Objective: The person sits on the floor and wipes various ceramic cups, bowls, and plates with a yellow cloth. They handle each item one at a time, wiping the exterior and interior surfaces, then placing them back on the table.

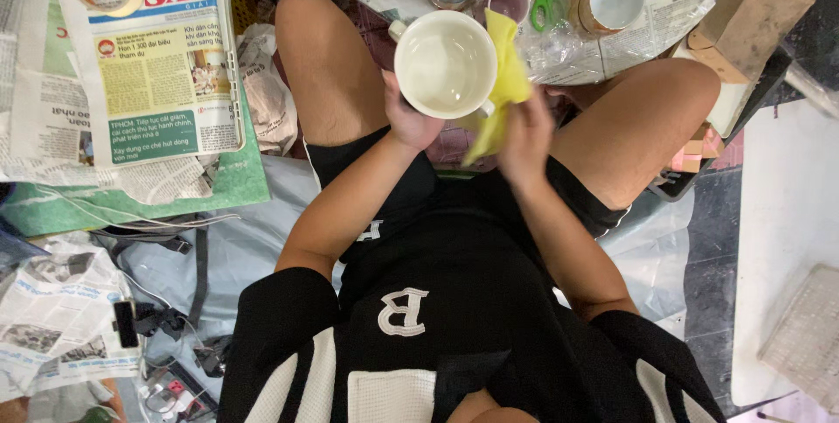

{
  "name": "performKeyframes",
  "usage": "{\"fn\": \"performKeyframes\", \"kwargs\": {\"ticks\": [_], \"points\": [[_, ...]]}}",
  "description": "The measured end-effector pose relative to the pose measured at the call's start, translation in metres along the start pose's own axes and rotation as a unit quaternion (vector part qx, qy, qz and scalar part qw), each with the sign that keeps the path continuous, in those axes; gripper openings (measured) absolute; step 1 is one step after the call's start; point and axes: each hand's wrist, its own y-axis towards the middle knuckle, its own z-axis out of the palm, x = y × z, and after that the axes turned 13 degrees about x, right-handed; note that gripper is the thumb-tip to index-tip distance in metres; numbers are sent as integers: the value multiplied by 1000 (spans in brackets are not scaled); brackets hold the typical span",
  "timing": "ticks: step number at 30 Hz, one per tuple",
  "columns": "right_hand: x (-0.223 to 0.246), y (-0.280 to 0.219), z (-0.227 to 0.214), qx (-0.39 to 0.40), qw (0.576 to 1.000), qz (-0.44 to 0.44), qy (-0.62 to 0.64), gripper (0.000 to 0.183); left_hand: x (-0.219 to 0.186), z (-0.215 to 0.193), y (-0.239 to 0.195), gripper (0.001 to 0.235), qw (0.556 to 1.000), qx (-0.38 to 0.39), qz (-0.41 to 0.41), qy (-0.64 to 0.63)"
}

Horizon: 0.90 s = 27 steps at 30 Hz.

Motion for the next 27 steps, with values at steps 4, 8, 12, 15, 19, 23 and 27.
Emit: {"fn": "performKeyframes", "kwargs": {"ticks": [4, 8, 12, 15, 19, 23, 27], "points": [[3, -15, 45, 0, 994, 30, 102, 39, 2, -14, -5, 102, 994, -20, -25, 100], [10, -20, 41, -4, 937, 62, 344, 48, -16, 39, 3, 121, 945, 63, 17, 319], [18, -25, 13, 43, 902, 99, 418, 55, -14, 90, 22, 116, 899, 153, 121, 392], [30, -22, -2, 114, 843, 54, 522, 54, -11, 101, 25, 109, 803, 200, 179, 532], [49, -17, -35, 181, 901, 74, 387, 49, -2, 103, 33, 90, 686, 252, 215, 648], [41, -13, -72, 163, 952, 113, 234, 47, 11, 121, 54, 77, 615, 357, 165, 683], [22, 3, -126, 102, 988, 73, 86, 49, 19, 153, 77, 81, 580, 402, 112, 699]]}}
